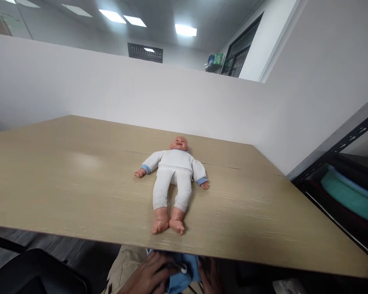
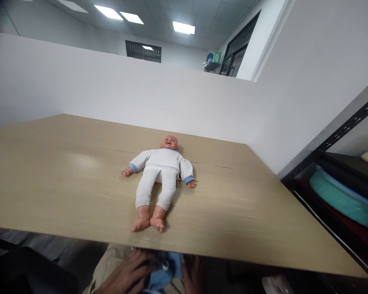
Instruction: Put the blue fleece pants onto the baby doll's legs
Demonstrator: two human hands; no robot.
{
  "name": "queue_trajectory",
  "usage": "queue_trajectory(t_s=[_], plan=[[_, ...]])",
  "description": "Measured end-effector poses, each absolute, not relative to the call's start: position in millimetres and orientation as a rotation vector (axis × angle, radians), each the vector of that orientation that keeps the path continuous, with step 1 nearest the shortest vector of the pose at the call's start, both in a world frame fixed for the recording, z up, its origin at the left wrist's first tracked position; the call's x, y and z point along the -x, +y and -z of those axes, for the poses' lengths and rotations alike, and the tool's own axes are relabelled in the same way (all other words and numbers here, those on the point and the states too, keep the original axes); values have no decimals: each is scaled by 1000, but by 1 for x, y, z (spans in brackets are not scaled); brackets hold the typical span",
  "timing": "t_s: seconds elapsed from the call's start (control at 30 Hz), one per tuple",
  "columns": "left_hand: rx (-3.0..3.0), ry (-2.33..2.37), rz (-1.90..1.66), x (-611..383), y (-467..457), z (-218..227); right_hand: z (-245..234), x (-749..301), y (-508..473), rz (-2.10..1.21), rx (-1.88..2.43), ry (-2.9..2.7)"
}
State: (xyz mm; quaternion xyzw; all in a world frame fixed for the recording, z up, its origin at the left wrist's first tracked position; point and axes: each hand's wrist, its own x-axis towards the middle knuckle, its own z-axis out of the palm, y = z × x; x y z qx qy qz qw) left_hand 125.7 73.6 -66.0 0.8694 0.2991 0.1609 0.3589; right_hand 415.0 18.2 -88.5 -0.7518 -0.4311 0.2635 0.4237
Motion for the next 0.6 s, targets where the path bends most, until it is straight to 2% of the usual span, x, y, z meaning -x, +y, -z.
queue_trajectory(t_s=[0.13, 0.33, 0.43, 0.6], plan=[[-1989, 1118, -348, -121, 81, 73, 92, -411, 26, -857, 1811, -997], [-1837, 1023, -316, -121, 80, 64, 66, -404, 31, -945, 1661, -1095], [-1828, 943, -350, -119, 72, 32, 36, -402, 22, -1111, 1530, -1238], [-1730, 711, -422, -96, 58, -56, -45, -393, 5, -1483, 1253, -1302]])
